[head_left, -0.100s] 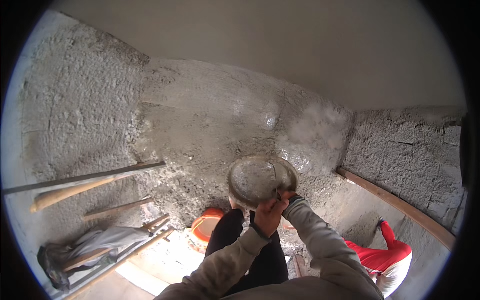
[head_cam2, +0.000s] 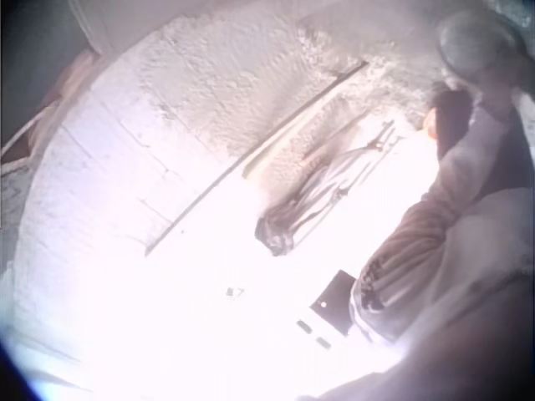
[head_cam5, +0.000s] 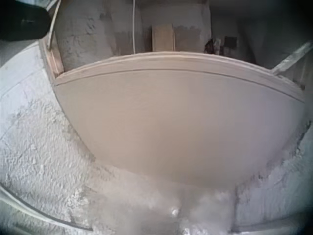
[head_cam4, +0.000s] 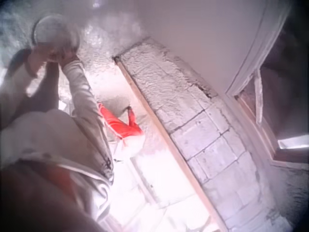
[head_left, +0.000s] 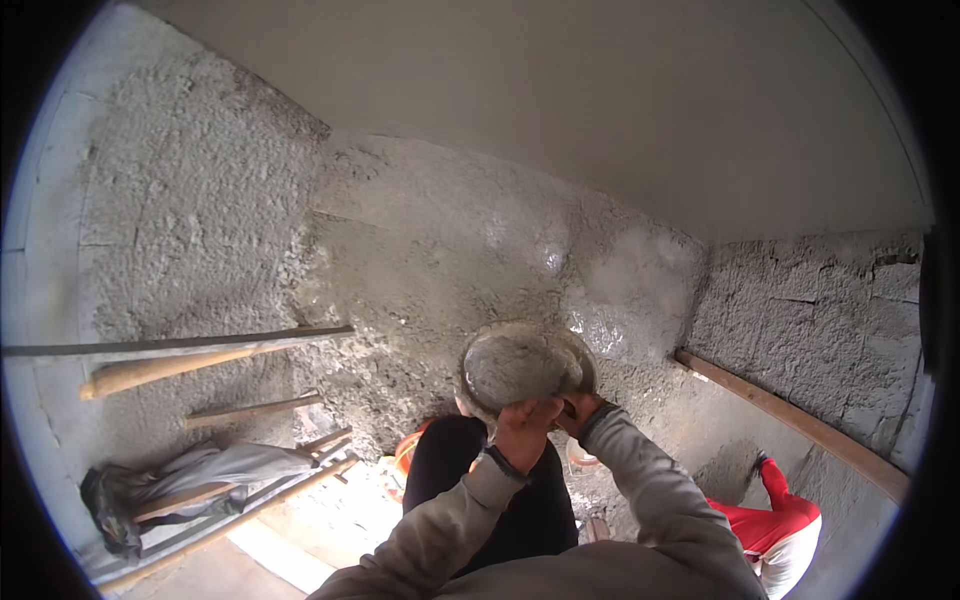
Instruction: The person applies wet concrete to a wall using a trowel, taking the material from a small bucket and smoothing it over the surface around a wooden frame.
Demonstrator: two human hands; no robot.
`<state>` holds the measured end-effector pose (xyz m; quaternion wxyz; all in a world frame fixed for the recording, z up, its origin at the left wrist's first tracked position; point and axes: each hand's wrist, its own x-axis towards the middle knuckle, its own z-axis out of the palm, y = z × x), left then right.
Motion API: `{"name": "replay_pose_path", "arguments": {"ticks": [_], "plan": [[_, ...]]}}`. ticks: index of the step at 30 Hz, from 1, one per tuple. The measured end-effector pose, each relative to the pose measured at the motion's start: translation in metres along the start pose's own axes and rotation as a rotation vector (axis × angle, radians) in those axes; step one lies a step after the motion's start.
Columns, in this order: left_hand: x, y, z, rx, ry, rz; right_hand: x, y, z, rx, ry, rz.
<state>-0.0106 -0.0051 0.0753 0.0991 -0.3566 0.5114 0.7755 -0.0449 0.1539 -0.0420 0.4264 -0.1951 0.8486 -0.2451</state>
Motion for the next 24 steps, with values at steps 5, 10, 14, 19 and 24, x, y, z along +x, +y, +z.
{"name": "replay_pose_path", "arguments": {"ticks": [5,10,14,19,24], "plan": [[-0.035,0.111,-0.050,-0.169,0.088,-0.030,-0.046,-0.115,-0.084,-0.007,-0.110,0.047],[-0.059,0.161,-0.081,-0.399,0.046,-0.051,-0.068,-0.192,-0.106,-0.071,-0.079,0.095],[-0.044,0.182,-0.107,-0.466,-0.021,-0.079,-0.055,-0.208,-0.067,0.019,0.088,0.019],[-0.032,0.249,-0.133,-0.375,-0.135,-0.100,0.012,-0.206,-0.027,0.267,0.244,-0.004],[0.003,0.289,-0.147,-0.283,-0.267,-0.046,-0.029,-0.171,-0.073,1.136,0.408,0.074]]}}
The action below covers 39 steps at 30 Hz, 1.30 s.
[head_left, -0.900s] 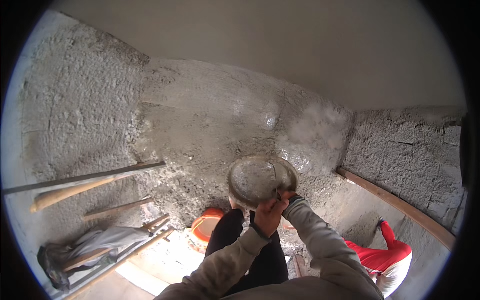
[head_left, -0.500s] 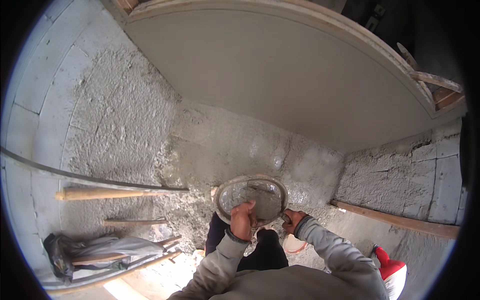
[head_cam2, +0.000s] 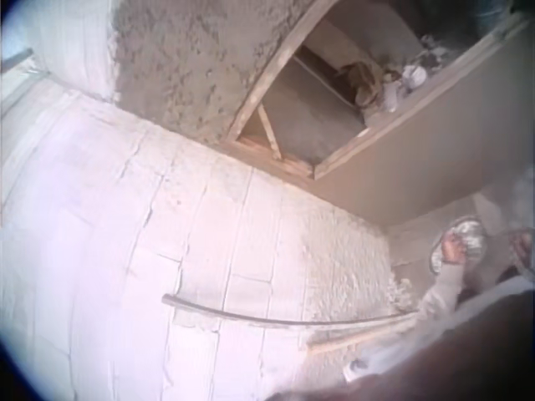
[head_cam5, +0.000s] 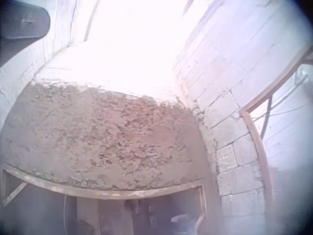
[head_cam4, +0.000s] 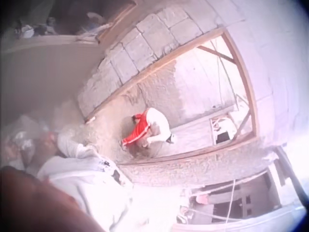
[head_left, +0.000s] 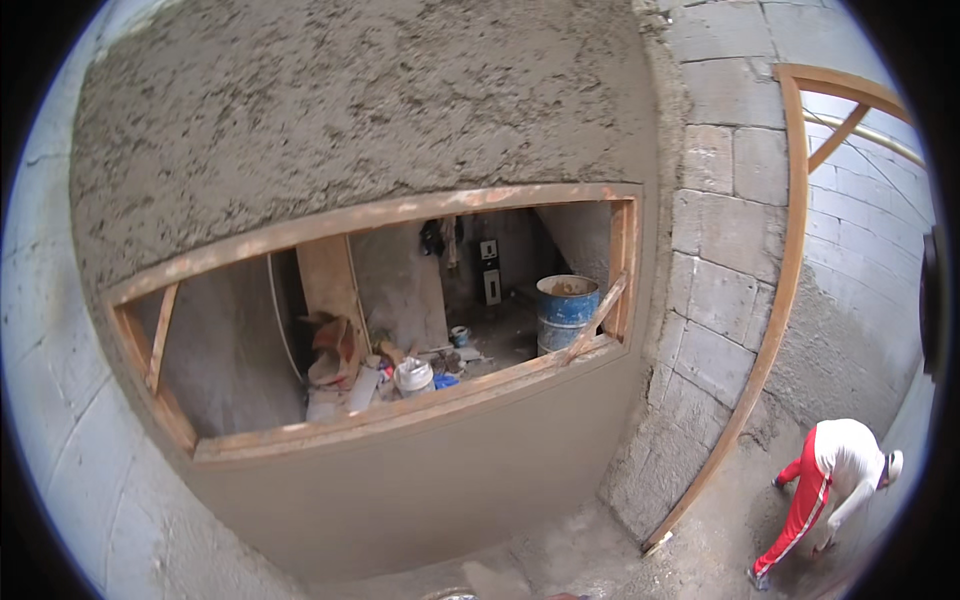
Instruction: The person applies wet concrete to a wall using a trowel, taking the material from a small bucket and smoothing it over the surface around a wooden frame.
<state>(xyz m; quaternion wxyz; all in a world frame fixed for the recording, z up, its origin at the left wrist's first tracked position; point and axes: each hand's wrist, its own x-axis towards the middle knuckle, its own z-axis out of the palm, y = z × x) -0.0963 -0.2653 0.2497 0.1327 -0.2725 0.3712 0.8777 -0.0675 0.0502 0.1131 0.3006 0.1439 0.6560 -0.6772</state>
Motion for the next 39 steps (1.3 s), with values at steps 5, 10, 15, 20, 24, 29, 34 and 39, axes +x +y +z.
{"name": "replay_pose_path", "arguments": {"ticks": [5,10,15,20,24,29,34,39], "plan": [[-0.005,0.060,-0.014,0.057,0.136,-0.033,-0.142,-0.166,0.001,0.663,0.239,-0.177],[0.018,0.088,-0.050,0.137,0.170,0.091,-0.244,-0.308,-0.029,0.703,0.837,-0.979],[0.001,0.115,-0.017,0.119,0.443,0.038,-0.262,-0.432,-0.098,0.641,1.498,-1.623],[0.000,0.130,-0.009,0.093,0.452,0.157,-0.245,-0.571,-0.171,0.629,2.409,-1.787],[-0.004,0.141,-0.010,0.062,0.487,0.239,-0.206,-0.662,-0.186,0.607,2.450,-1.288],[-0.001,0.154,-0.017,0.052,0.496,0.280,-0.076,-0.693,-0.147,-0.322,1.354,-1.583],[-0.002,0.167,-0.036,0.021,0.527,0.368,-0.024,-0.470,0.116,-0.534,-0.006,-1.267],[0.007,0.167,-0.004,0.095,0.208,0.187,-0.005,-0.320,0.164,-0.773,-0.544,-0.190]]}}
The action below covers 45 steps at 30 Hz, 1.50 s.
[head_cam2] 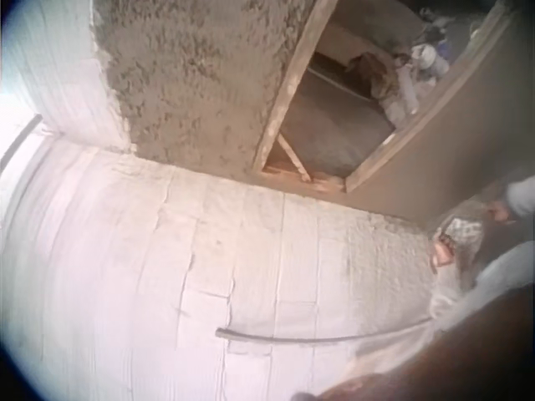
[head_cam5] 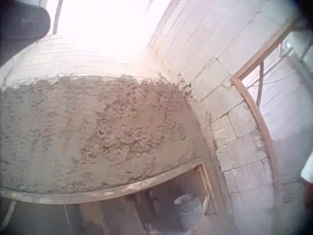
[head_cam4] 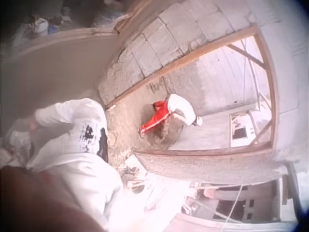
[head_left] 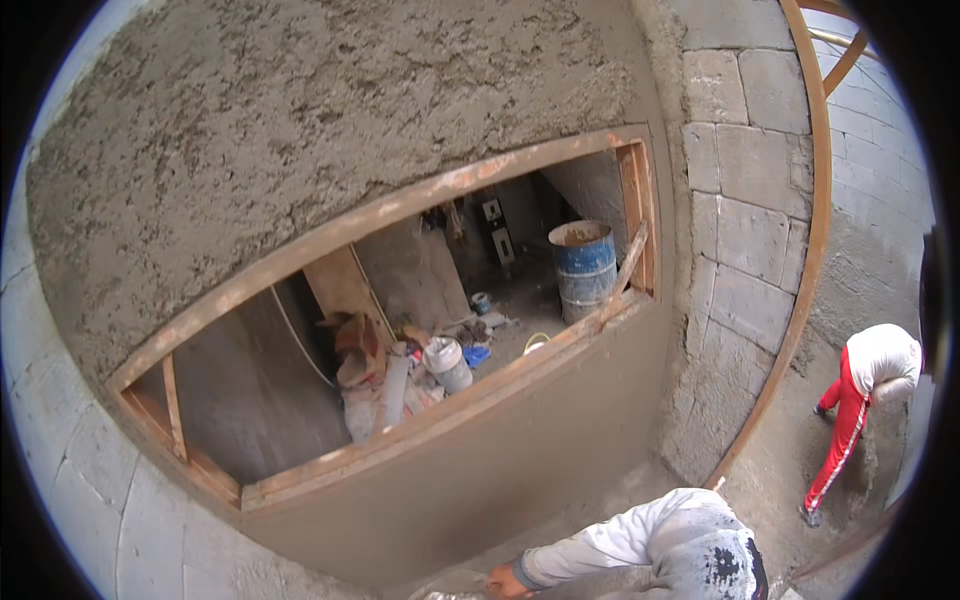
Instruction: The person applies wet concrete to a wall using a trowel, taking the material from a small bucket and smoothing it over the surface around a wooden frame.
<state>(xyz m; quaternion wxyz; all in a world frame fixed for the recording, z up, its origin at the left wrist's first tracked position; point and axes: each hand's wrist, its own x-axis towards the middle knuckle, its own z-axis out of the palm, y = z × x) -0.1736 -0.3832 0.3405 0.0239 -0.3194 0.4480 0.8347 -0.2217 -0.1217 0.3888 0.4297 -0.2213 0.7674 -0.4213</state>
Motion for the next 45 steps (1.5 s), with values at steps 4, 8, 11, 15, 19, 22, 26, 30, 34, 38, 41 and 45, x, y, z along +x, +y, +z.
{"name": "replay_pose_path", "arguments": {"ticks": [4,8,11,15,19,22,26,30,34,38,41,45], "plan": [[-0.038,-0.007,0.044,0.201,-0.132,-0.020,0.100,0.077,0.078,0.412,-0.058,0.324],[-0.045,-0.008,0.053,0.231,-0.255,-0.031,0.101,0.092,0.130,0.851,-0.033,0.167],[-0.034,-0.006,0.057,0.269,-0.323,-0.101,0.053,0.091,0.120,1.137,-0.061,0.060],[-0.030,-0.008,0.083,0.202,-0.314,-0.206,-0.008,0.082,0.099,1.308,0.005,-0.054],[-0.020,-0.007,0.105,0.123,-0.361,-0.243,-0.052,0.091,0.090,1.434,0.064,-0.124],[-0.017,-0.013,0.117,0.110,-0.366,-0.252,-0.092,0.099,0.085,1.637,0.084,-0.352],[-0.010,-0.023,0.125,0.131,-0.341,-0.214,-0.166,0.078,0.061,1.723,0.344,-0.708],[-0.004,-0.029,0.122,0.123,-0.292,-0.182,-0.243,0.043,0.006,1.470,0.963,-1.024],[0.015,-0.033,0.103,0.090,-0.231,-0.177,-0.304,-0.025,-0.060,0.956,1.805,-1.176],[0.024,-0.029,0.093,0.062,-0.173,-0.079,-0.377,-0.067,-0.155,0.406,2.433,-1.397],[0.007,-0.015,0.094,0.001,-0.065,-0.076,-0.419,-0.101,-0.246,-0.012,2.977,-1.345],[0.018,-0.013,0.080,-0.040,0.003,-0.026,-0.442,-0.136,-0.350,-0.302,3.422,-0.796]]}}
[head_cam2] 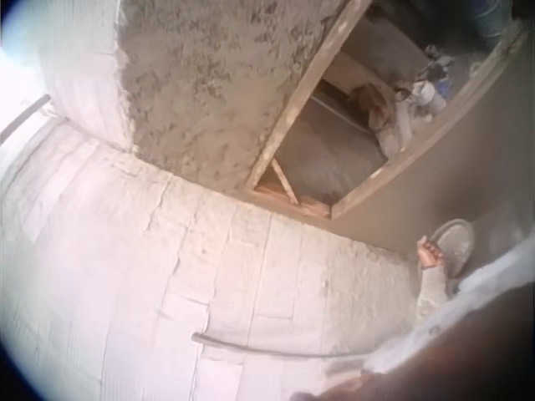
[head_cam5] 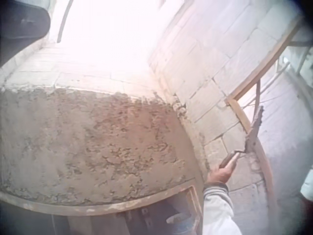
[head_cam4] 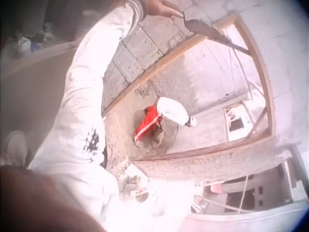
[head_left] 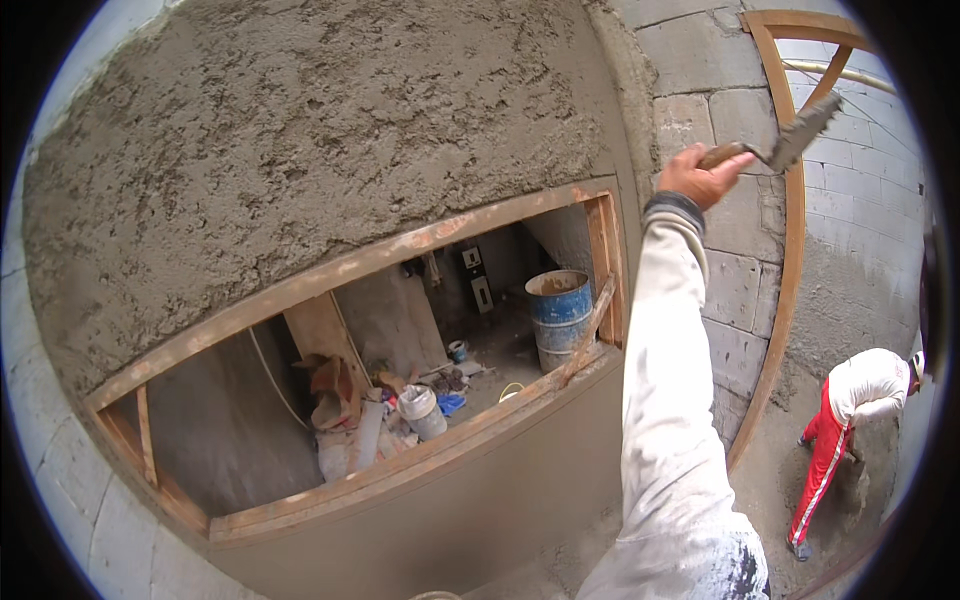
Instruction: The person applies wet concrete to a wall using a trowel, taking the material from a small bucket and smoothing it over the surface around a wooden frame.
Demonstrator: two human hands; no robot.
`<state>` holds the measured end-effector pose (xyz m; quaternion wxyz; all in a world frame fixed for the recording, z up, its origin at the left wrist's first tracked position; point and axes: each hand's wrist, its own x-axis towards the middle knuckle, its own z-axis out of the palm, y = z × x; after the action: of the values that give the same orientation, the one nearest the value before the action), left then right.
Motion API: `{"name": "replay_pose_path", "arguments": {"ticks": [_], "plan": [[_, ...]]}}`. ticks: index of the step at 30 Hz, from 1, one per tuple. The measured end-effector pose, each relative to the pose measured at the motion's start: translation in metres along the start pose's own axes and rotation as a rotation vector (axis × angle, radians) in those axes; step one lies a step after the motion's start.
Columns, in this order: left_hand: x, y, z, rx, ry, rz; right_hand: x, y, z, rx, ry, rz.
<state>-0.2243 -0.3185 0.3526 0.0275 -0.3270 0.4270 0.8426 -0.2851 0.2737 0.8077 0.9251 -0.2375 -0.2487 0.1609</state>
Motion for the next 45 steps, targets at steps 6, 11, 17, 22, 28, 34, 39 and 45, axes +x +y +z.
{"name": "replay_pose_path", "arguments": {"ticks": [6,11,17,22,28,34,39,45], "plan": [[-0.009,0.014,-0.024,-0.034,0.039,-0.025,-0.142,0.000,-0.060,0.640,-1.787,0.080],[-0.012,0.008,-0.050,0.063,-0.019,0.058,-0.255,-0.053,-0.416,0.711,-2.669,0.361],[-0.032,-0.011,-0.051,0.208,-0.146,-0.115,-0.311,-0.095,-0.618,-0.096,-2.890,1.118],[-0.036,-0.014,-0.065,0.365,-0.042,-0.139,-0.270,-0.132,-0.646,0.205,-2.722,0.926],[-0.037,-0.033,-0.068,0.496,-0.193,-0.207,-0.210,-0.117,-0.625,-0.683,-3.109,1.115],[-0.060,-0.043,-0.050,0.573,-0.408,-0.184,-0.270,-0.094,-0.697,-0.988,-2.442,2.180],[-0.059,-0.030,-0.051,0.509,-0.409,-0.244,-0.225,-0.080,-0.686,-0.486,-2.030,2.803],[-0.026,-0.003,-0.038,0.287,-0.344,-0.298,-0.215,-0.072,-0.693,0.096,-1.338,3.327]]}}
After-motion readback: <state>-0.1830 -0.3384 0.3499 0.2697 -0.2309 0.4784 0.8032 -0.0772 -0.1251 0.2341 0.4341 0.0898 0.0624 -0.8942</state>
